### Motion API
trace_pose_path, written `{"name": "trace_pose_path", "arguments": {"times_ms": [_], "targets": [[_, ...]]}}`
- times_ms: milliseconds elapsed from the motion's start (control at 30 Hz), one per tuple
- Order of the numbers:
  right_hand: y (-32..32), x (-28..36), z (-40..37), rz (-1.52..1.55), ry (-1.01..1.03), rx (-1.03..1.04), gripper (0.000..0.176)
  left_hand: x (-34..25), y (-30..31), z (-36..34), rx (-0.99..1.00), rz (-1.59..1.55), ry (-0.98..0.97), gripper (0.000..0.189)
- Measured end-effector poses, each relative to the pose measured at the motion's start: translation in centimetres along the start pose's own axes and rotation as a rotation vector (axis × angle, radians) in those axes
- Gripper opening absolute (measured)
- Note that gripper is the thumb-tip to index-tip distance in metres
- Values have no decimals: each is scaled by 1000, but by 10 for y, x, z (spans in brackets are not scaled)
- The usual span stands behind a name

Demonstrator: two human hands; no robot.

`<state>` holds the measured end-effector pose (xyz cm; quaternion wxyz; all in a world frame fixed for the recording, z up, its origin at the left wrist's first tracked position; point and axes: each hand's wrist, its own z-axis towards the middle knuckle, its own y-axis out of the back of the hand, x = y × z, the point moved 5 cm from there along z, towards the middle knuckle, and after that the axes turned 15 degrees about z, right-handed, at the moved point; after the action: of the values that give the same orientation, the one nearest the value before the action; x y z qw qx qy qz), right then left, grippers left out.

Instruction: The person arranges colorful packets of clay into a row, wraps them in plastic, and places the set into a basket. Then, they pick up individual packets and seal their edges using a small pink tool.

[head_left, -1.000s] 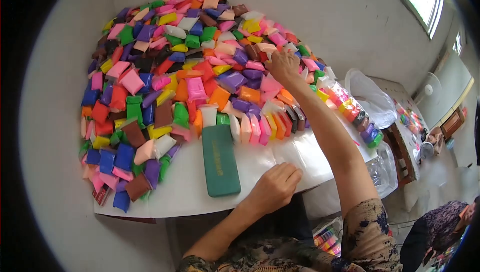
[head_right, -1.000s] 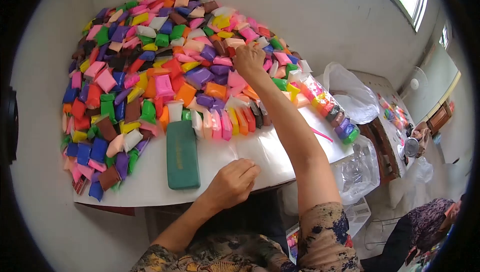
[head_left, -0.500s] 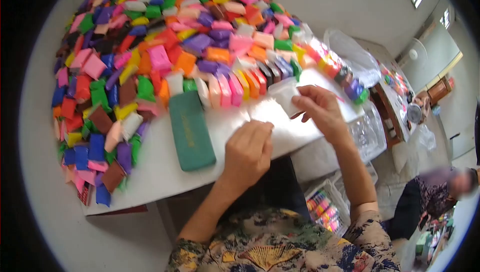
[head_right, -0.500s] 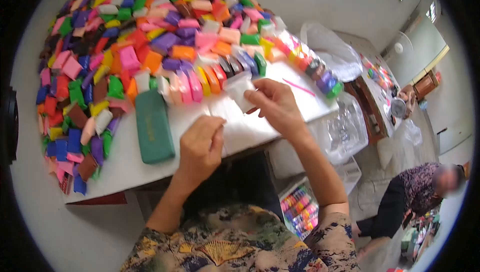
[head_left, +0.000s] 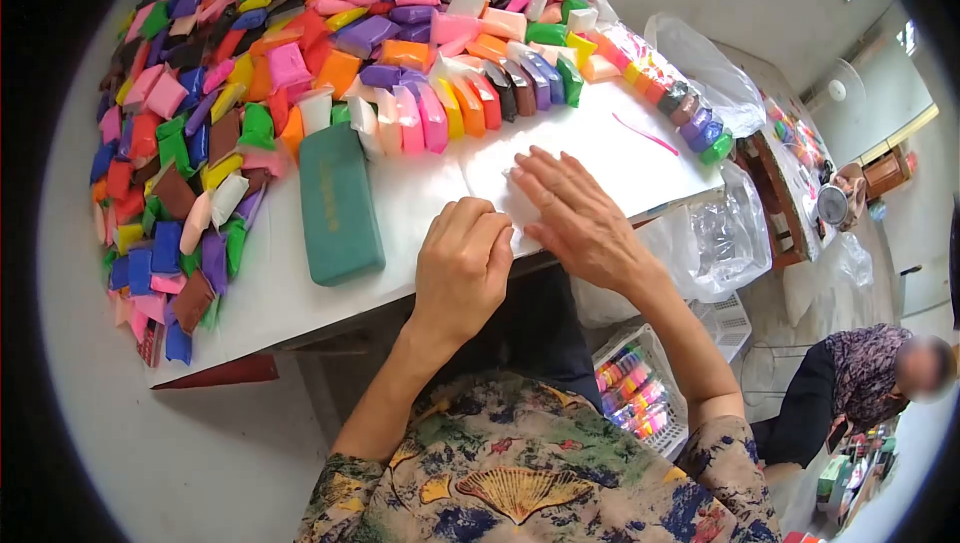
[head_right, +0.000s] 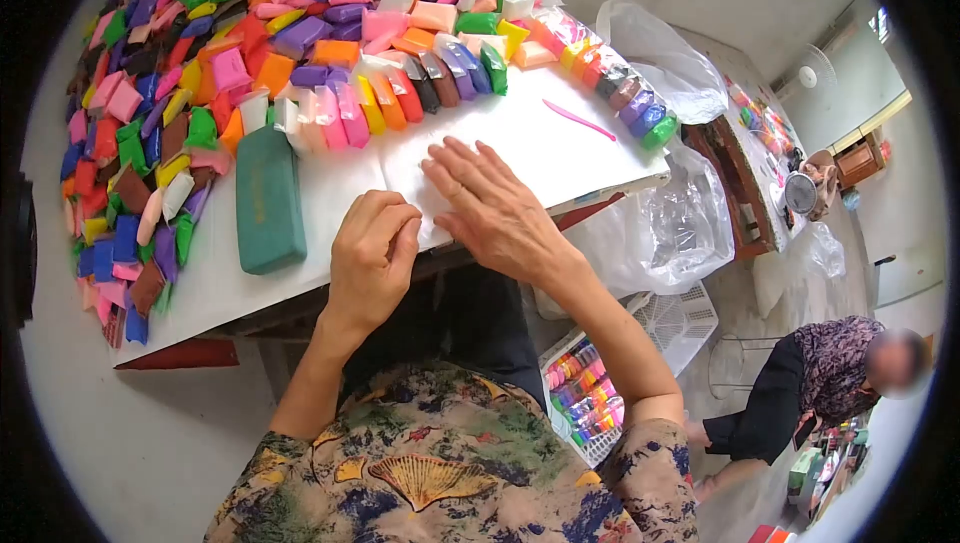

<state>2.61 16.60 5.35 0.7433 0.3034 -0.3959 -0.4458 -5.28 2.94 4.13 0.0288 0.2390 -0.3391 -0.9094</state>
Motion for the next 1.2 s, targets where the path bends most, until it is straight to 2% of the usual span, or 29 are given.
{"name": "trace_pose_path", "arguments": {"times_ms": [67,467,567,667,867,967,1067,1167,1200], "targets": [[-8,-8,-4,81,-16,63,63,-1,1,1,6,8,-6,6],[-13,-3,-6,150,-92,-13,51,-3,-7,7,68,12,60,7],[4,-8,-11,491,-224,-34,52,-4,-7,5,50,32,55,8],[4,-7,-16,268,-103,7,56,-5,-3,2,4,55,19,8],[-11,1,-21,111,-112,-12,60,0,-1,11,149,-171,268,10],[-12,3,-21,72,-121,-19,61,-1,-6,16,148,-132,179,10],[-10,-2,-23,71,-106,2,62,-6,-9,20,139,-138,157,11],[1,-4,-19,207,-143,-11,60,-2,-8,14,96,-116,148,13],[0,-1,-19,155,-137,9,58,-2,-8,12,86,-111,146,13]]}}
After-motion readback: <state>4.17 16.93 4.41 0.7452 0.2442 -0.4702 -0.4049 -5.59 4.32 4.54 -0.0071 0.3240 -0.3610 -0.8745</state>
